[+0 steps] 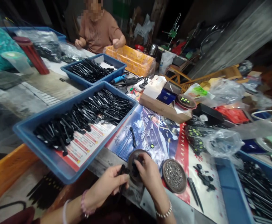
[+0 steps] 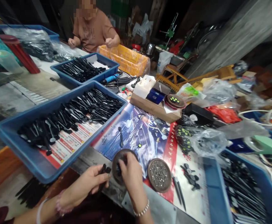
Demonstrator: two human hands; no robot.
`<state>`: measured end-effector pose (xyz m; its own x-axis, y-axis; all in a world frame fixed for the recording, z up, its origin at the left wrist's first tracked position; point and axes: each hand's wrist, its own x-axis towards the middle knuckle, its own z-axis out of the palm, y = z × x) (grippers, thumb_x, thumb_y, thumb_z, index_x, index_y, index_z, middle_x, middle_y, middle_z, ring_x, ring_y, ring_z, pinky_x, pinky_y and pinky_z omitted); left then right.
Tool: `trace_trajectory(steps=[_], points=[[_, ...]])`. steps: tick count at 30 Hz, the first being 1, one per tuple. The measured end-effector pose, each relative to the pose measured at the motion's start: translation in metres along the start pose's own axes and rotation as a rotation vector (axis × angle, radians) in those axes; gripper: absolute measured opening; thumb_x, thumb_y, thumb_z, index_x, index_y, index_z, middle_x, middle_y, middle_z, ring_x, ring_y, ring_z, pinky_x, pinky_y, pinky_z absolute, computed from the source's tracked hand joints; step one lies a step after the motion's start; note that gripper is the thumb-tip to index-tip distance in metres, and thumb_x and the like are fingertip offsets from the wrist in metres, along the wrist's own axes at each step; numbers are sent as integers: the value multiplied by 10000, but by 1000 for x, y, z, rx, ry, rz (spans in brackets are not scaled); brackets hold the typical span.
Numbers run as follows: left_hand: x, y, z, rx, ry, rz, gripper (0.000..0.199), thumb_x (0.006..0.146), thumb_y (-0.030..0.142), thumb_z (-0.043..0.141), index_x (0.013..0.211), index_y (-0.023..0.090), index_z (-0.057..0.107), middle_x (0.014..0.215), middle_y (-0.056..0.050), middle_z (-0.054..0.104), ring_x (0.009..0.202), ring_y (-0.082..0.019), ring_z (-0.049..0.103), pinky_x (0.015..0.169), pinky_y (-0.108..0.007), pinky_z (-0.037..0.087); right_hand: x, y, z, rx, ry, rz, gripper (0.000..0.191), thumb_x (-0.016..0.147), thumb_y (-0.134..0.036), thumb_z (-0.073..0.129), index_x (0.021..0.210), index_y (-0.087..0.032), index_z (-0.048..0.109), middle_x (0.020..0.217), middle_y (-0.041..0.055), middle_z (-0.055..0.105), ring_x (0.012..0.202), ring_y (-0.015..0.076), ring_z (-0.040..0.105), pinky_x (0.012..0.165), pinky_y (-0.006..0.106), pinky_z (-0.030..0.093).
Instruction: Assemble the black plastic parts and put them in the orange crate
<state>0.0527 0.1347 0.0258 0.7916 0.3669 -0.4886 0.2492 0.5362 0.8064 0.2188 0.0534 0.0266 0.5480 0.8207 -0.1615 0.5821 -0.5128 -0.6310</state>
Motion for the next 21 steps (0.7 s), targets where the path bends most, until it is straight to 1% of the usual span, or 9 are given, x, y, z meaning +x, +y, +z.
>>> trace_trajectory(steps=[3,5,9,11,14,17,21], points=[[0,-2,-4,18,10,-8,250,840,372,643,825,132,573,674,-5,653,399,-21,340,399,-184,177,11,-5,8,-39,6,-12,211,842,-203,535,1030,-172,625,993,106,689,901,257,652,786,330,459],[1,-4,-6,17,12,-19,257,837,381,643,820,135,571,675,-4,653,397,-21,336,397,-185,174,14,-7,11,-57,3,-15,199,842,-184,525,1011,-175,630,966,102,687,874,252,651,779,328,458],[4,-6,-11,21,4,-39,303,825,429,649,804,140,561,669,1,644,389,-19,316,392,-187,166,15,-7,12,-65,-10,-2,120,848,-190,527,901,-193,634,860,69,684,792,228,647,721,298,458],[7,-6,-12,32,-2,-44,299,828,428,644,816,142,559,667,6,639,389,-20,313,390,-185,168,15,-8,12,-64,-13,12,99,852,-203,533,878,-196,629,833,62,683,765,223,646,697,292,458],[9,-6,-13,41,-17,-42,284,841,419,631,843,143,563,678,7,643,388,-20,311,386,-182,168,14,-10,11,-64,-16,27,95,837,-208,563,905,-194,627,847,62,690,765,226,652,687,294,458],[11,-6,-13,43,-30,-38,278,851,415,623,848,143,564,678,5,647,386,-18,314,384,-181,167,12,-12,11,-53,-29,35,139,813,-172,570,938,-190,628,856,63,690,778,228,656,691,297,461],[10,-7,-12,40,-24,-42,291,841,429,634,839,147,565,666,7,640,385,-19,315,384,-180,169,11,-8,13,37,-7,38,193,810,-172,543,981,-183,631,766,40,669,731,222,651,680,300,474]])
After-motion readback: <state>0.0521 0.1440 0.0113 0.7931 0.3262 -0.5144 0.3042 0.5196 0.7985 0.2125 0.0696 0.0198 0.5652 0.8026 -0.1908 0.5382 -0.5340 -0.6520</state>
